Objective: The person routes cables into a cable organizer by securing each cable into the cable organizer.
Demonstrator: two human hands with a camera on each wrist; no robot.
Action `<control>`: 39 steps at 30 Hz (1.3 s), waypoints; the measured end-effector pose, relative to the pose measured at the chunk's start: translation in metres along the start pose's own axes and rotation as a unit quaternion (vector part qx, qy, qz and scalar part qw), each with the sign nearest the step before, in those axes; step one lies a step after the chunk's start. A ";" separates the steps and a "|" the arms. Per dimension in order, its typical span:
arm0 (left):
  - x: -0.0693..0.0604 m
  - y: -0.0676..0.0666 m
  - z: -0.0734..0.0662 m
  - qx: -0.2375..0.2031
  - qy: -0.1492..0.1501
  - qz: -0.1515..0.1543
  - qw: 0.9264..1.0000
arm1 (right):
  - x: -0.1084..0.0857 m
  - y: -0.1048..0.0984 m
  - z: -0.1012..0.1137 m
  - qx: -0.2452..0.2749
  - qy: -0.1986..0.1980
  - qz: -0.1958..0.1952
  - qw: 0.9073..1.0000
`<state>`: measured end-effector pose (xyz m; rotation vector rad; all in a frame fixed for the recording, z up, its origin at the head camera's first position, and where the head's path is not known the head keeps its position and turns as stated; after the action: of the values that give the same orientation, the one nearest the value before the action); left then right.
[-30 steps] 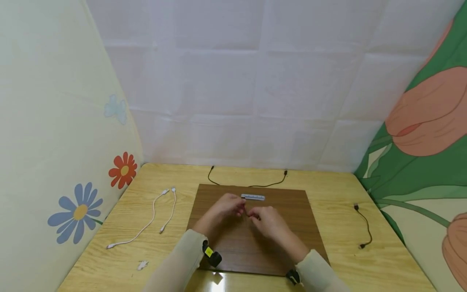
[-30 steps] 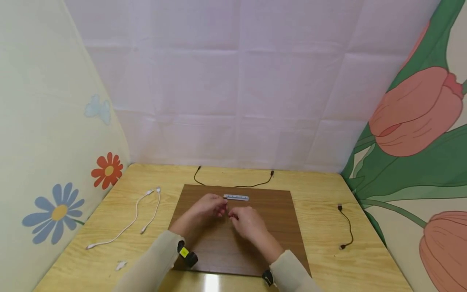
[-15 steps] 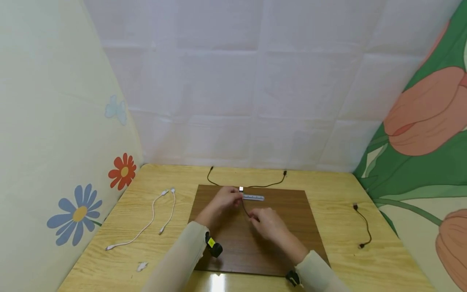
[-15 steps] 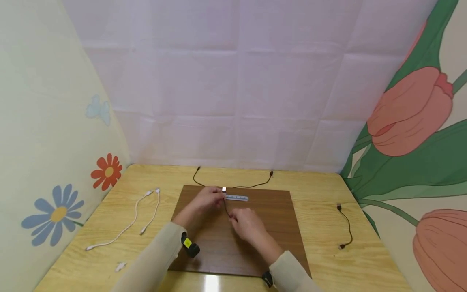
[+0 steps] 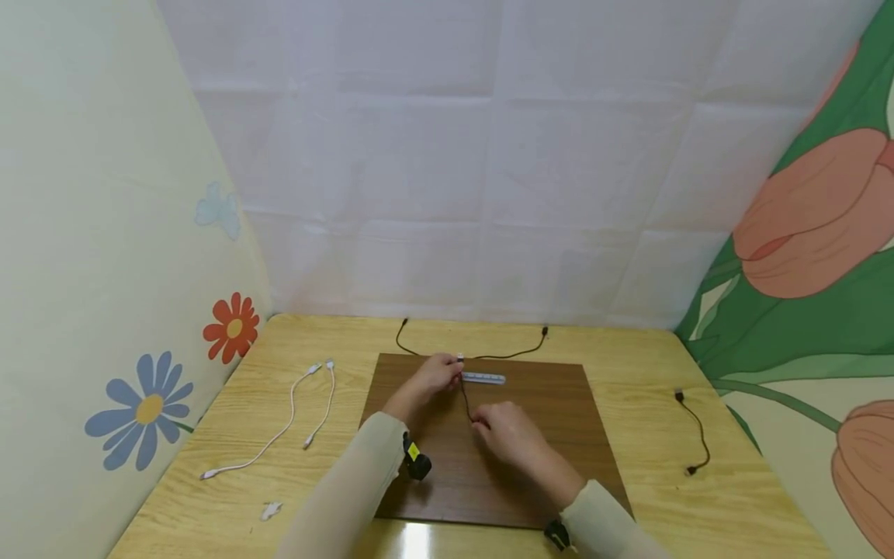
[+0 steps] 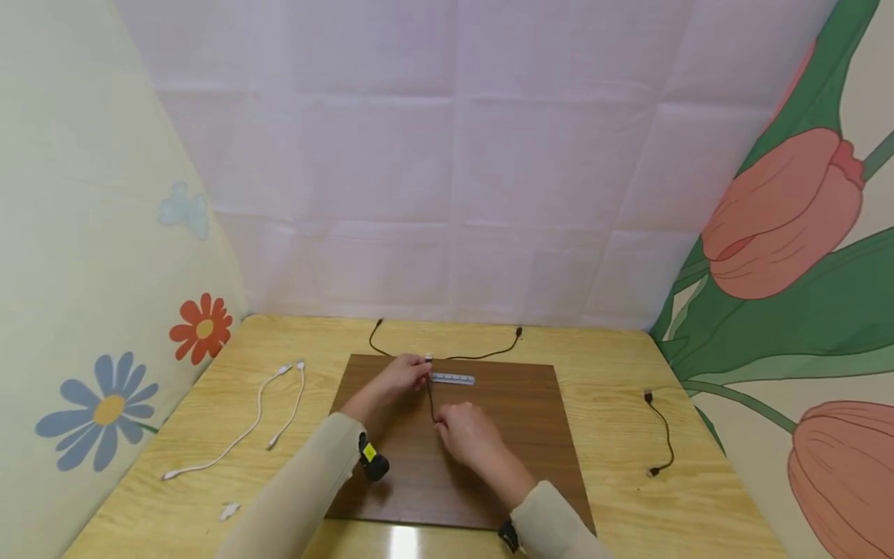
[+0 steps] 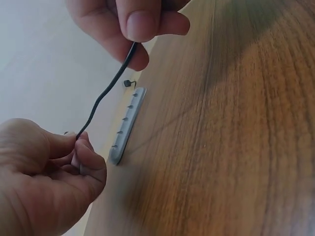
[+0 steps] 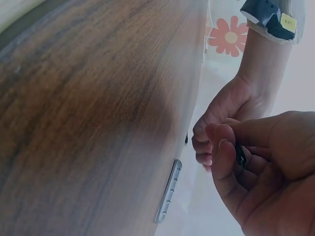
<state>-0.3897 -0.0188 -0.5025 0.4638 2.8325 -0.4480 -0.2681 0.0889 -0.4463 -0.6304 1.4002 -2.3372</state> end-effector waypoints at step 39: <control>0.029 -0.007 0.000 0.199 0.047 -0.087 0.975 | 0.022 0.022 -0.008 -0.089 0.029 0.031 0.995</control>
<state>-0.4185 -0.0175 -0.5088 0.3142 2.8859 -1.0677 -0.2893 0.0737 -0.4650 -0.5617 1.6424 -2.2162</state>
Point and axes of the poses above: each hand's wrist, its own x-axis towards the middle knuckle, its own y-axis out of the palm, z = x × y, the point moved 8 cm from there along x, towards the middle knuckle, and after that the axes turned 6 degrees about -y, right-handed, at the moved point
